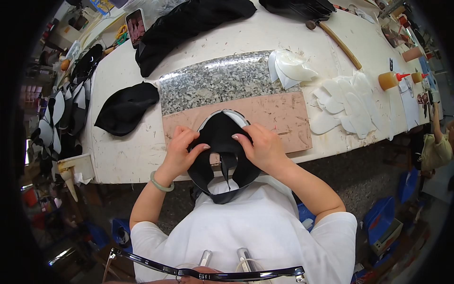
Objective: The person fits and presses fabric pieces onto a shoe component by hand, hammers the edges with a mallet, and applies glue onto white padding pieces with a brush.
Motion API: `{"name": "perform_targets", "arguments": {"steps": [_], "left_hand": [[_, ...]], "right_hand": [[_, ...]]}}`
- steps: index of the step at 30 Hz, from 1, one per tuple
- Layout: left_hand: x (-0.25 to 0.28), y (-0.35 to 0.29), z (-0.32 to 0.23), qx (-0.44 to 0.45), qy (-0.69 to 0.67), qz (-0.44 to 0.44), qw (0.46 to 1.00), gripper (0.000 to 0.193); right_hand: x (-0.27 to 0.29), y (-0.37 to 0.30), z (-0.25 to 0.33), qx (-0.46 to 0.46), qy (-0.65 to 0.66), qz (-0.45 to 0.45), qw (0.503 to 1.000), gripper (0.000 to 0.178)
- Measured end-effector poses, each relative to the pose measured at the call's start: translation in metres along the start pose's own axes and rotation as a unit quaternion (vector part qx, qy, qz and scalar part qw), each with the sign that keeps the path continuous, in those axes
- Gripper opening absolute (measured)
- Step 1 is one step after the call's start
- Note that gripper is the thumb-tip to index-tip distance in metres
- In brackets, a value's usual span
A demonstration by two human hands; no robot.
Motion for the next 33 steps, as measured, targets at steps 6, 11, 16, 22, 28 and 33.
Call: {"name": "perform_targets", "arguments": {"steps": [6, 11, 16, 22, 28, 33], "left_hand": [[-0.001, 0.002, -0.002, 0.004, 0.022, -0.019, 1.000, 0.028], [-0.001, 0.007, -0.002, 0.014, 0.040, -0.030, 0.999, 0.024], [0.006, 0.016, -0.024, -0.035, 0.109, -0.071, 0.991, 0.022], [-0.016, 0.017, -0.036, -0.168, 0.004, 0.105, 0.980, 0.031], [-0.024, 0.026, -0.026, -0.127, -0.038, 0.182, 0.974, 0.029], [-0.028, 0.035, -0.022, -0.124, -0.049, 0.168, 0.977, 0.027]], "right_hand": [[0.001, -0.002, -0.005, -0.002, -0.013, -0.022, 1.000, 0.018], [0.000, -0.002, -0.005, 0.008, -0.030, -0.029, 0.999, 0.017], [-0.003, -0.002, -0.003, 0.024, -0.045, -0.035, 0.998, 0.016], [0.004, 0.001, 0.000, -0.006, -0.034, -0.065, 0.997, 0.015], [-0.011, -0.022, 0.049, 0.254, -0.028, 0.199, 0.946, 0.030], [-0.023, -0.020, 0.047, 0.242, -0.113, 0.232, 0.935, 0.023]]}}
Point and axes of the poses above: each hand's wrist, its own y-axis towards the middle knuckle, its own x-axis out of the back of the hand, z = x × y, the point moved 7 cm from there along y, towards the middle knuckle, and after that the axes turned 6 degrees about -z, right-handed, at the moved point
